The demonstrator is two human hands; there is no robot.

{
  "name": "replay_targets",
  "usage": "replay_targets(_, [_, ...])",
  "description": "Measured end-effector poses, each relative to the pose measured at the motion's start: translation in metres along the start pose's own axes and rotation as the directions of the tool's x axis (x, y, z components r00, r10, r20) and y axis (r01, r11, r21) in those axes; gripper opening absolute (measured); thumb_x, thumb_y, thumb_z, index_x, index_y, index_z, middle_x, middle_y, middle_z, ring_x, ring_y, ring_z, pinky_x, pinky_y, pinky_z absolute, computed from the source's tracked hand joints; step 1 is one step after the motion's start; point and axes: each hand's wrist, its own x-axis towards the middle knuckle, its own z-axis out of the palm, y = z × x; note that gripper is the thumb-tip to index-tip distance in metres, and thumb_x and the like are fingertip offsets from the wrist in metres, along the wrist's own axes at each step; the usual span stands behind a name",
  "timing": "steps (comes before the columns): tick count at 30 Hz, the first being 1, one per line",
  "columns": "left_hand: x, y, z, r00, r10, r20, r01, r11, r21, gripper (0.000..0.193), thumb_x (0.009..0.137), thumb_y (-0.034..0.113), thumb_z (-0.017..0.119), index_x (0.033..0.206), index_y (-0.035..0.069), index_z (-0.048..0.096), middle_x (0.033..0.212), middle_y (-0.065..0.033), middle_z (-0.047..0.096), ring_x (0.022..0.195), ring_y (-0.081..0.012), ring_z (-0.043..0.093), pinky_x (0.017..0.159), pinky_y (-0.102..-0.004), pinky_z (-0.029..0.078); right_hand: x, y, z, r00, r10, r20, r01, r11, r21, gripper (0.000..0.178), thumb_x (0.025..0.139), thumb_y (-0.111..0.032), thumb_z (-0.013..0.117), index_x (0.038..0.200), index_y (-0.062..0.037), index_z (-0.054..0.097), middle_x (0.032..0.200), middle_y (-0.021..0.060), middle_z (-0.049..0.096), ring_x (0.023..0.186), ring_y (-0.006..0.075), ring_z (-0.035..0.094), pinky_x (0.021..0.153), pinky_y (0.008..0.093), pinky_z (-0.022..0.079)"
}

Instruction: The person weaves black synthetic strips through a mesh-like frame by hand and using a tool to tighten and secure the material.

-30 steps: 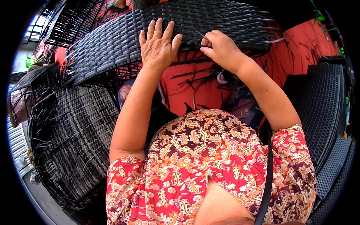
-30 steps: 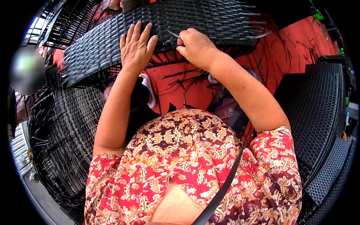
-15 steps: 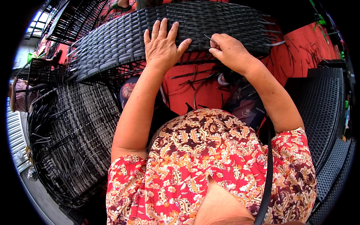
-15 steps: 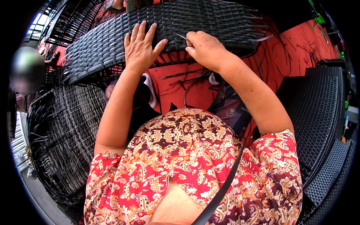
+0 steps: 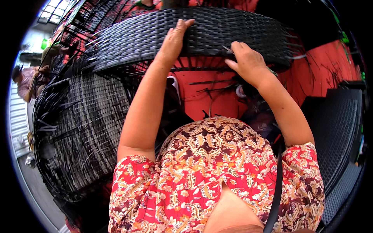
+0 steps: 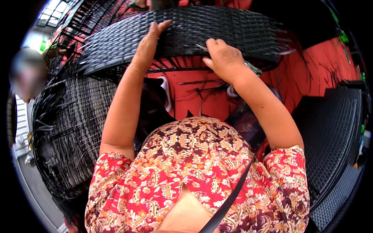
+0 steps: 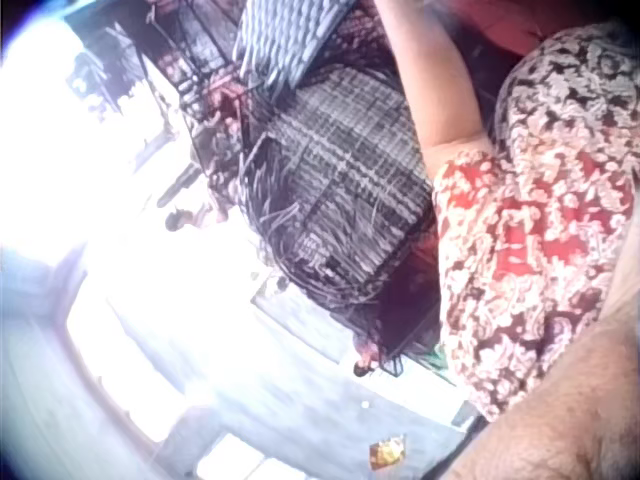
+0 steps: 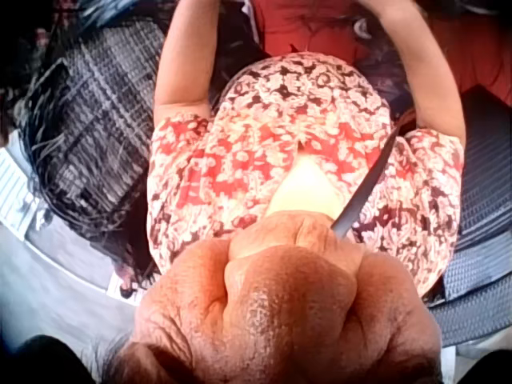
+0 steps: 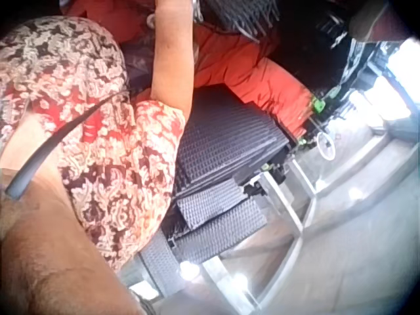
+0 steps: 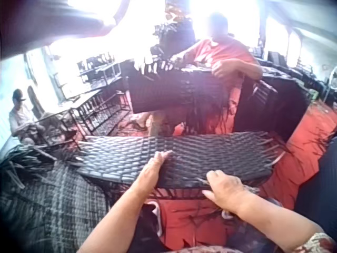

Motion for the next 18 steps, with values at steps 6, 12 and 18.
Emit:
replay_targets(6, [-0.007, 0.005, 0.017, 1.0, -0.025, 0.014, 0.024, 0.996, 0.082, 0.061, 0.099, 0.048, 0.02, 0.127, 0.005, 0.054, 0.129, -0.0134, 0.052, 0.127, -0.0197, 0.041, 0.108, -0.0287, 0.021, -0.012, 0.022, 0.03, 0.998, -0.054, -0.014, 0.054, 0.998, -0.021, 0.024, 0.078, -0.018, 0.064, 0.094, -0.0067, 0.049, 0.095, 0.013, 0.056, 0.084, 0.0346, 0.061, 0.07, 0.0433, 0.052])
replay_targets(12, [0.01, -0.054, 0.016, 0.909, 0.403, 0.105, -0.384, 0.713, 0.587, 0.026, 0.092, 0.018, 0.037, 0.106, 0.011, 0.058, 0.105, -0.013, 0.059, 0.107, -0.0311, 0.053, 0.085, -0.0489, 0.043, 0.002, 0.022, 0.027, 0.997, 0.003, 0.079, -0.019, 0.979, 0.204, 0.017, 0.078, -0.012, 0.059, 0.086, 0.0008, 0.051, 0.082, 0.0256, 0.06, 0.083, 0.0424, 0.057, 0.071, 0.0475, 0.046])
replay_targets(18, [-0.013, -0.026, 0.048, 0.974, 0.227, -0.019, -0.12, 0.58, 0.806, 0.055, 0.091, 0.049, 0.039, 0.132, 0.013, 0.047, 0.142, -0.0102, 0.037, 0.135, -0.0286, 0.027, 0.108, -0.0531, 0.015, 0.004, 0.027, 0.026, 0.949, 0.19, 0.252, -0.302, 0.775, 0.555, 0.019, 0.079, -0.013, 0.064, 0.079, 0.0038, 0.056, 0.068, 0.0158, 0.058, 0.065, 0.027, 0.057, 0.06, 0.0365, 0.043])
